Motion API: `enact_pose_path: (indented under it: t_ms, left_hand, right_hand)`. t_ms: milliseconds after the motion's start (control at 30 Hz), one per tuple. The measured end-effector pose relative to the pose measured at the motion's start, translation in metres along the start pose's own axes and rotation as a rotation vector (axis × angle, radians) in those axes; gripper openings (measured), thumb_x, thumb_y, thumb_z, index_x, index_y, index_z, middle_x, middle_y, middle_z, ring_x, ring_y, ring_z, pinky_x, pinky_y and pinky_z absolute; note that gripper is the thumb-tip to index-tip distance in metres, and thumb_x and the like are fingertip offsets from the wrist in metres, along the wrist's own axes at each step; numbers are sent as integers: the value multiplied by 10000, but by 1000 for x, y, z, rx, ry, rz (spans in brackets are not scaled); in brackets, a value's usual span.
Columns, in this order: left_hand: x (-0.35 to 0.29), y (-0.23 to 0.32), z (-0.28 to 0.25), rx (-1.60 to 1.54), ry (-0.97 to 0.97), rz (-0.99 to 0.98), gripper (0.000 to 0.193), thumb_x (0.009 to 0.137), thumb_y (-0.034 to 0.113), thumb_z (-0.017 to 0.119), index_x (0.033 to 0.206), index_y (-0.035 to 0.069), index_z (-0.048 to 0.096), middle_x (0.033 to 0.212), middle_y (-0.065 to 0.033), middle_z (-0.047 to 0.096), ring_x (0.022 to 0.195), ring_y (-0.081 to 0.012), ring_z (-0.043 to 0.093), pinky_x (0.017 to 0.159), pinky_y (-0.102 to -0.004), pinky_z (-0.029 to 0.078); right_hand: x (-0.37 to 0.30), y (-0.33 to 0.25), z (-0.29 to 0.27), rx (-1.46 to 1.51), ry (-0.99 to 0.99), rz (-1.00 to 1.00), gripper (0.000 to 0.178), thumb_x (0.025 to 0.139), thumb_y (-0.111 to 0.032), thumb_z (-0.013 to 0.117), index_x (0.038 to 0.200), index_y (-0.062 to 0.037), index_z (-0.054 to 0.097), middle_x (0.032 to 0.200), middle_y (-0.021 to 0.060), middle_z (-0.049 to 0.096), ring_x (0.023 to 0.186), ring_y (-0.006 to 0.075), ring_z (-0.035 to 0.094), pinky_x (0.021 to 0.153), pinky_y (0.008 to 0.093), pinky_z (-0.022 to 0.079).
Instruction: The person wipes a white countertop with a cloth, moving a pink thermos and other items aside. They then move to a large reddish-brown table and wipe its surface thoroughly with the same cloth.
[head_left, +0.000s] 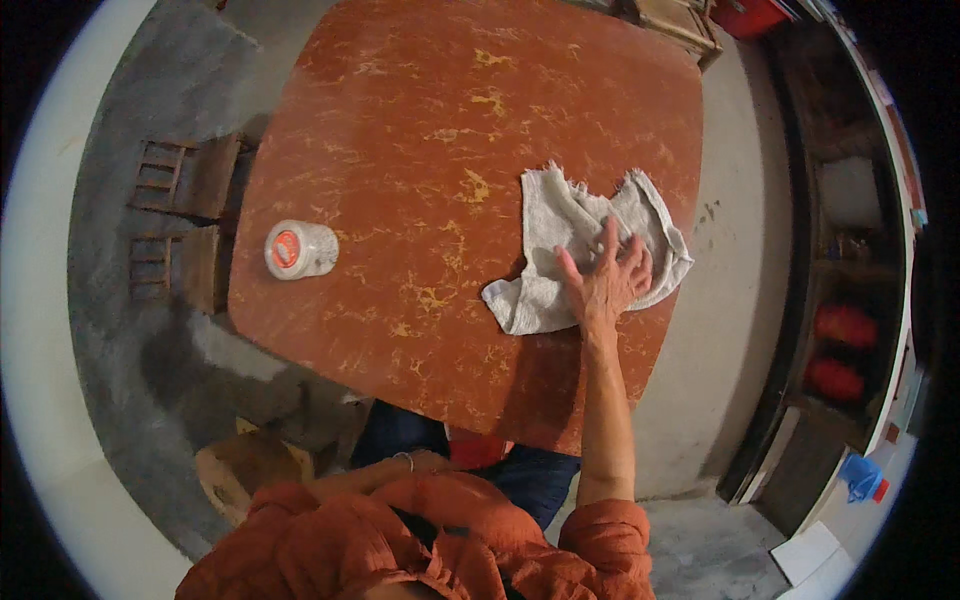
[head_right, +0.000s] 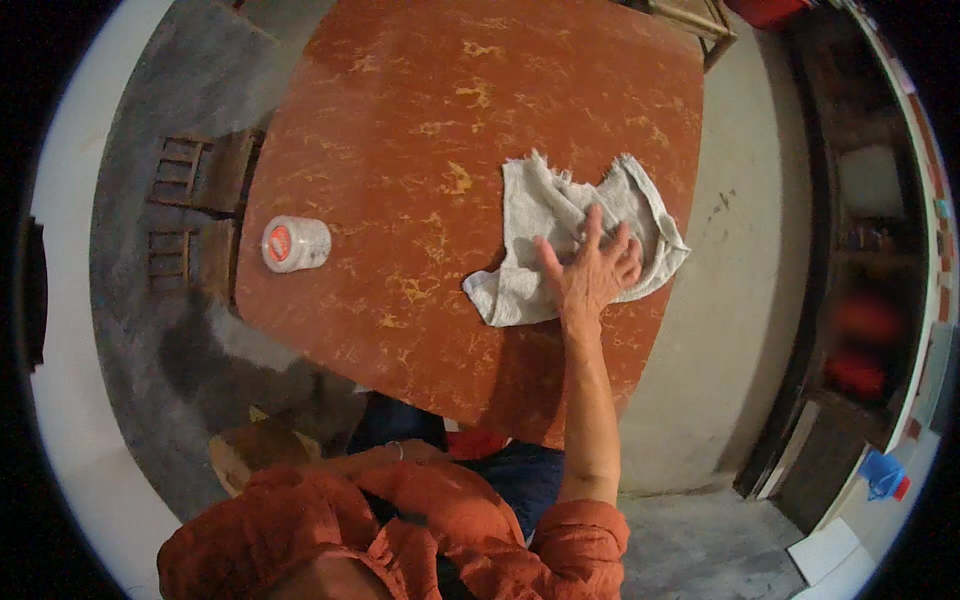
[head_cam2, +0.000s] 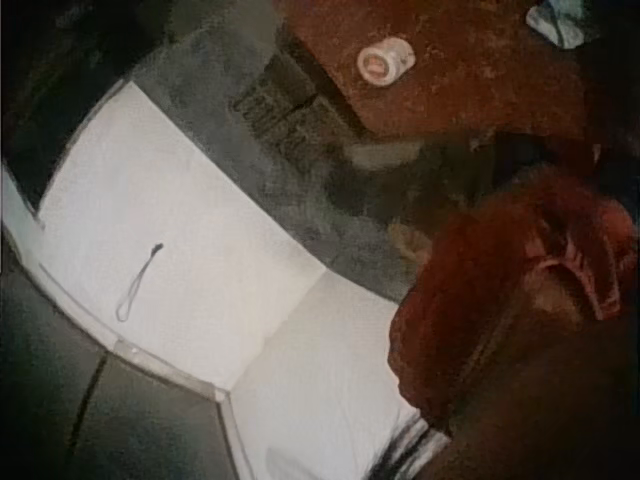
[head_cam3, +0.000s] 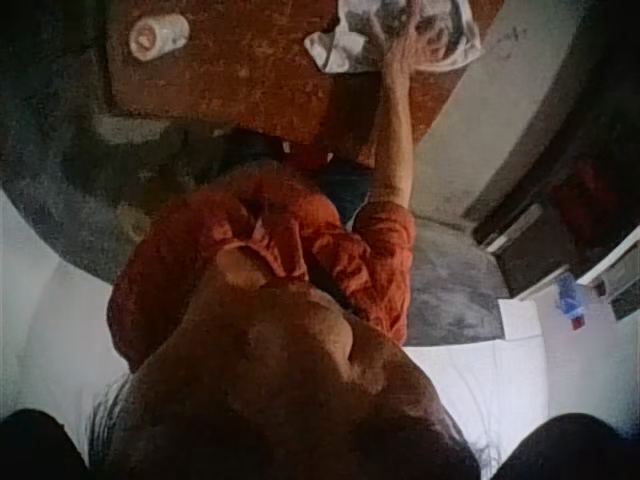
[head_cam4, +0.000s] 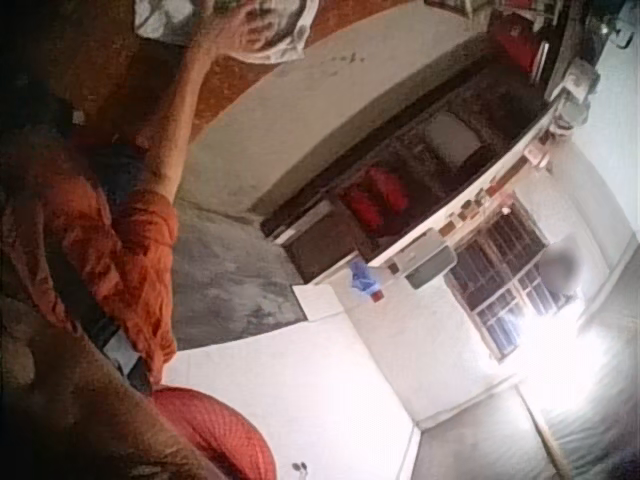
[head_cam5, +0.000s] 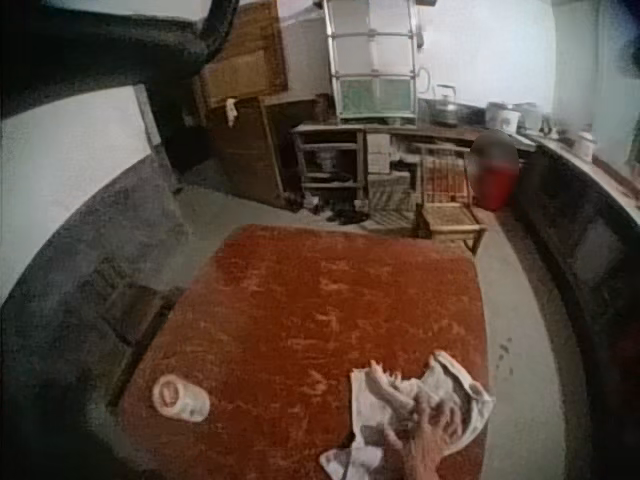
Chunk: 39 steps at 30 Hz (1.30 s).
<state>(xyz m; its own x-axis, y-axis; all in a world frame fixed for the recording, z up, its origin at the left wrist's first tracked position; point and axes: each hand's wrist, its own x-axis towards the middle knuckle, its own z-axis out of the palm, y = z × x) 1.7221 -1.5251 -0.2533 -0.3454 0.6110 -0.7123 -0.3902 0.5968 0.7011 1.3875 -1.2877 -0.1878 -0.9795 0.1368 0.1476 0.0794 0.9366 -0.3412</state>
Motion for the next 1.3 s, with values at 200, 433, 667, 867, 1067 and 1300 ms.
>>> enact_pose_path:
  t_ms: [200, 433, 667, 867, 1067, 1300]
  left_hand:
    - [34, -37, -4, 38, -5, 63, 352, 874, 289, 593, 1190, 135, 590, 968, -98, 668, 856, -252, 626, 739, -359, 496]
    - [76, -68, -5, 166, 16, 152, 373, 880, 313, 600, 1208, 135, 588, 968, -100, 674, 853, -252, 632, 740, -360, 499]
    - [84, -84, -3, 324, 21, 245, 395, 887, 337, 607, 1225, 135, 586, 969, -103, 680, 849, -251, 637, 742, -361, 502]
    - [39, -85, -17, 494, 58, 284, 444, 897, 359, 611, 1275, 130, 567, 961, -106, 688, 852, -240, 644, 753, -355, 508]
    - [-60, -3, -39, 191, 157, 479, 427, 897, 179, 637, 1312, 133, 547, 932, -49, 695, 822, -120, 629, 788, -274, 499]
    - [-96, 29, -78, -45, 881, 784, 231, 876, 91, 652, 1099, 34, 660, 914, -4, 649, 779, -65, 563, 733, -227, 488]
  right_hand:
    - [-9, 8, 0, -19, -54, -265, 785, 687, -657, 673, 1298, -186, 526, 1315, 183, 374, 1246, 397, 295, 1042, 539, 191]
    - [-24, 16, -13, -3, -78, -411, 759, 709, -653, 653, 1257, -142, 538, 1278, 211, 398, 1205, 392, 331, 1017, 537, 222]
    - [-118, 9, -12, 62, -1, -577, 452, 695, -343, 715, 1061, -106, 595, 1132, 190, 461, 1071, 386, 418, 916, 505, 333]
    - [-200, 37, -40, 155, -91, -484, 425, 660, -288, 712, 1027, -106, 599, 1173, 199, 470, 1132, 412, 388, 987, 532, 311]
    - [-187, 63, -27, 15, 172, -211, 535, 758, -489, 658, 1125, -101, 631, 1262, 240, 447, 1200, 431, 345, 1031, 514, 252]
    - [-234, -20, -3, 314, 135, -468, 318, 792, -365, 662, 872, -58, 670, 1076, 113, 577, 1062, 341, 488, 934, 469, 340]
